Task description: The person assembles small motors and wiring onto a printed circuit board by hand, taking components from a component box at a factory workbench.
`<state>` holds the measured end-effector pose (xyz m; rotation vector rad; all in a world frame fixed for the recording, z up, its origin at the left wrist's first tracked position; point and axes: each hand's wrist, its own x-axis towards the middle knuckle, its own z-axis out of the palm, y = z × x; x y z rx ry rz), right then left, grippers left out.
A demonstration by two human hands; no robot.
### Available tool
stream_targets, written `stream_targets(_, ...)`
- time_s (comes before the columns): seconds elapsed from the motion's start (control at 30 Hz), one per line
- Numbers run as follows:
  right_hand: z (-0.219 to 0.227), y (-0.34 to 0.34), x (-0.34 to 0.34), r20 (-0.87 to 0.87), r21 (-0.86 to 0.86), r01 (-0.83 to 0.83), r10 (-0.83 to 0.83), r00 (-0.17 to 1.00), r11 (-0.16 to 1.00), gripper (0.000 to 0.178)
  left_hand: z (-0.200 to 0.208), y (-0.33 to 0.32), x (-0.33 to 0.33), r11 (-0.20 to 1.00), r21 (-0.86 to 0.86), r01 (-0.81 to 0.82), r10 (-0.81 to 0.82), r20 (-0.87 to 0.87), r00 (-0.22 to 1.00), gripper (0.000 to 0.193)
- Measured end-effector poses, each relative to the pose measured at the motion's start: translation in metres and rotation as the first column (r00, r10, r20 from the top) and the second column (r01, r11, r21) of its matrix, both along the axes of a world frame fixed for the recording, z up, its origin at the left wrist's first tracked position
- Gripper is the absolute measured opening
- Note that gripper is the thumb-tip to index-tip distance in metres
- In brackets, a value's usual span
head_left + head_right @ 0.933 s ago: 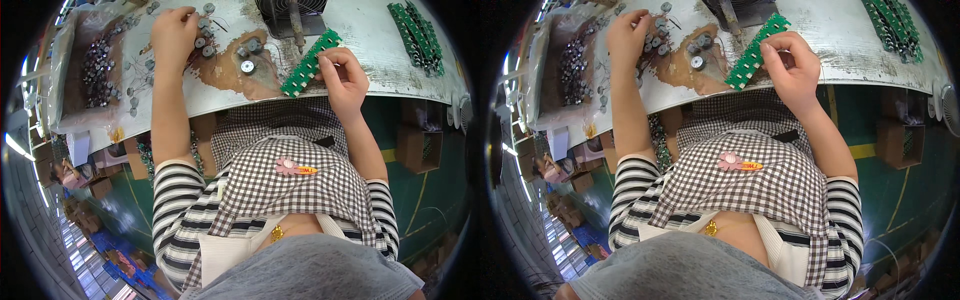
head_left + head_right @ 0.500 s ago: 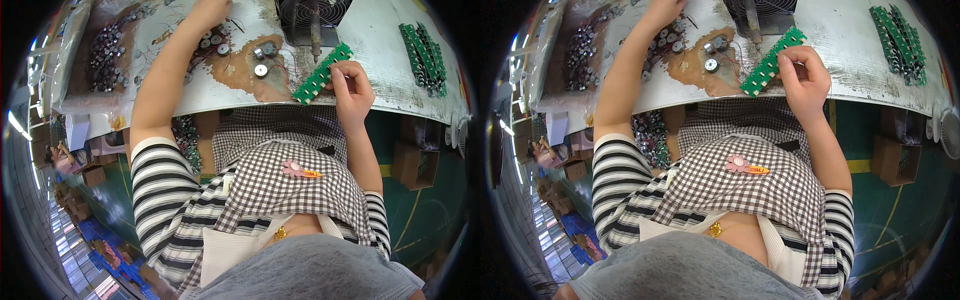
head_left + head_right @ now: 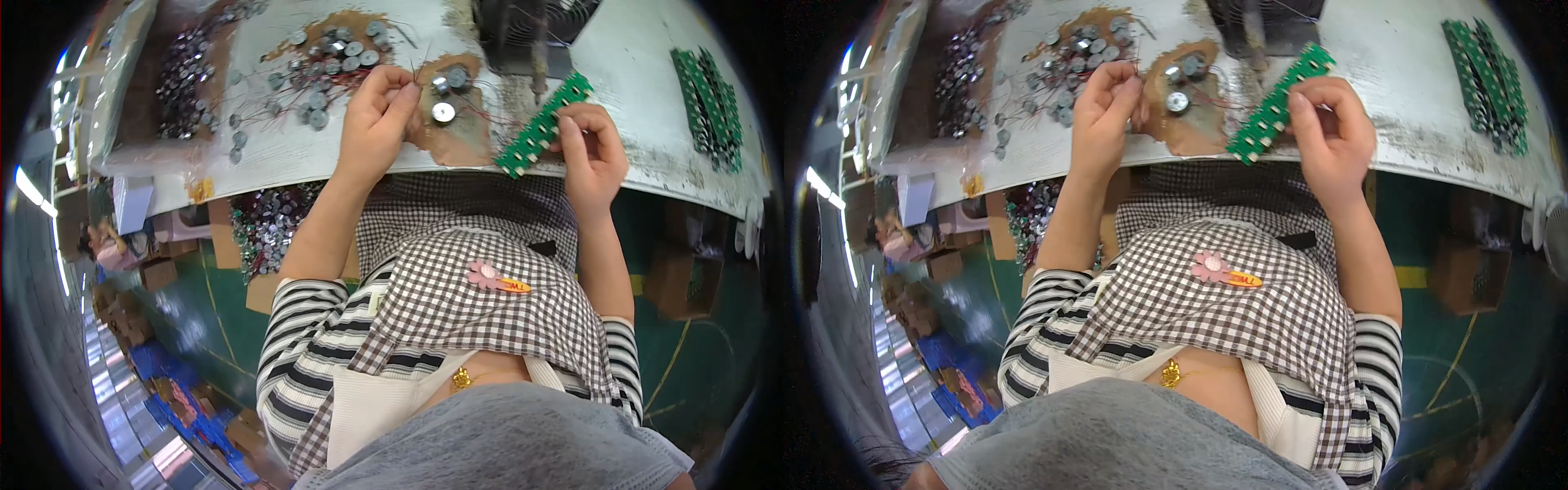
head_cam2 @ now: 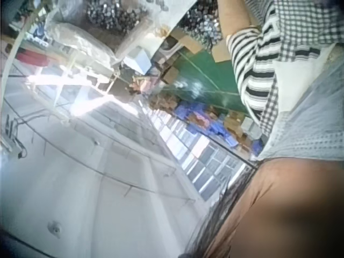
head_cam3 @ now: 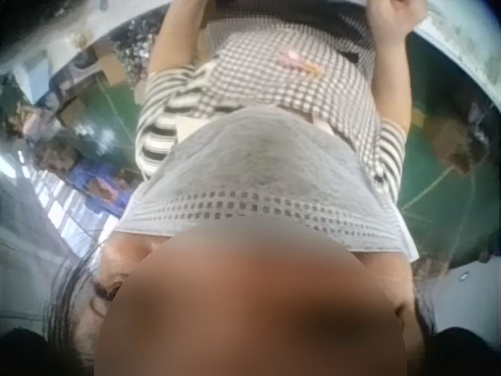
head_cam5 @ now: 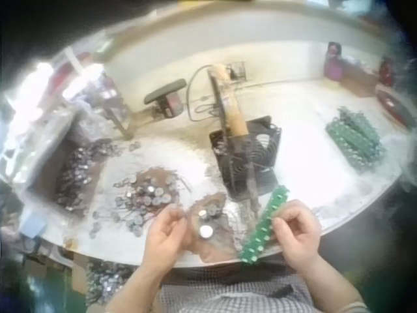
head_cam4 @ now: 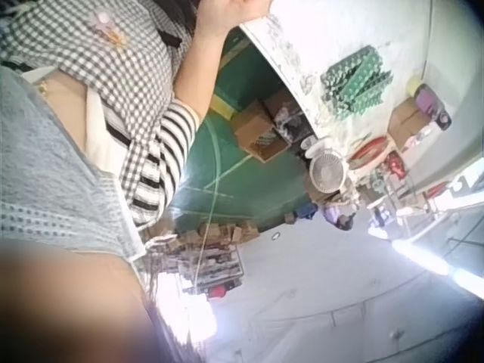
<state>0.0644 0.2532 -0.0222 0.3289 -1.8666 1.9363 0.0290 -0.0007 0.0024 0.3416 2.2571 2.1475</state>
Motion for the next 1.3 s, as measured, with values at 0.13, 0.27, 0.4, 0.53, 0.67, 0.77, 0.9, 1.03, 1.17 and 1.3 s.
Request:
stream_targets(0.13,0.0,0.002,0.001,0.012,-0.019,-0.093,0.093,0.996,0.995,0.008,0.011,0.016,0.011,0.998,-0.032,0.058,-0.054,0.109,0.993,0.013)
stream_targets(0.27,-0.002,0.003,-0.001,-0.063,0.121,-0.037,0.044,0.997,0.992,0.007,0.02,0.027,0.008,0.955,0.241,0.174,-0.262,0.403,0.877,0.016)
stream_targets(0.4,0.0,0.003,-0.002,-0.166,0.281,0.071,-0.024,0.986,0.957,0.007,0.027,0.061,0.014,0.985,0.148,0.09,-0.139,0.368,0.919,0.015)
stream_targets(0.53,0.001,0.003,0.0,-0.212,0.283,0.082,-0.021,0.977,0.956,0.009,0.018,0.071,0.015,0.993,-0.005,0.118,-0.113,0.245,0.963,0.013)
stream_targets(0.67,0.001,0.005,0.001,-0.199,0.229,0.058,-0.012,0.98,0.972,0.009,0.014,0.081,0.015,0.994,-0.047,0.103,-0.093,0.182,0.979,0.015)
stream_targets(0.77,0.004,0.005,-0.003,-0.263,0.261,0.08,-0.009,0.965,0.962,0.008,0.007,0.081,0.008,0.981,-0.131,0.142,-0.15,-0.048,0.988,0.015)
stream_targets(0.9,0.01,0.004,-0.001,-0.252,0.28,0.091,-0.018,0.968,0.956,0.009,0.014,0.089,0.006,0.991,-0.056,0.119,-0.112,0.12,0.986,0.011)
stream_targets(1.03,0.012,0.005,0.0,-0.208,0.355,0.074,0.002,0.978,0.932,0.006,0.013,0.09,0.005,0.995,-0.03,0.092,-0.089,0.09,0.992,0.009)
stream_targets(1.17,0.023,0.003,-0.005,-0.265,0.413,0.12,-0.007,0.964,0.903,0.008,0.018,0.093,0.003,0.998,0.001,0.068,-0.068,0.071,0.995,0.009)
stream_targets(1.3,0.014,0.002,-0.005,-0.288,0.399,0.128,-0.009,0.957,0.908,0.009,0.019,0.091,0.007,0.996,-0.039,0.076,-0.073,0.068,0.995,0.008)
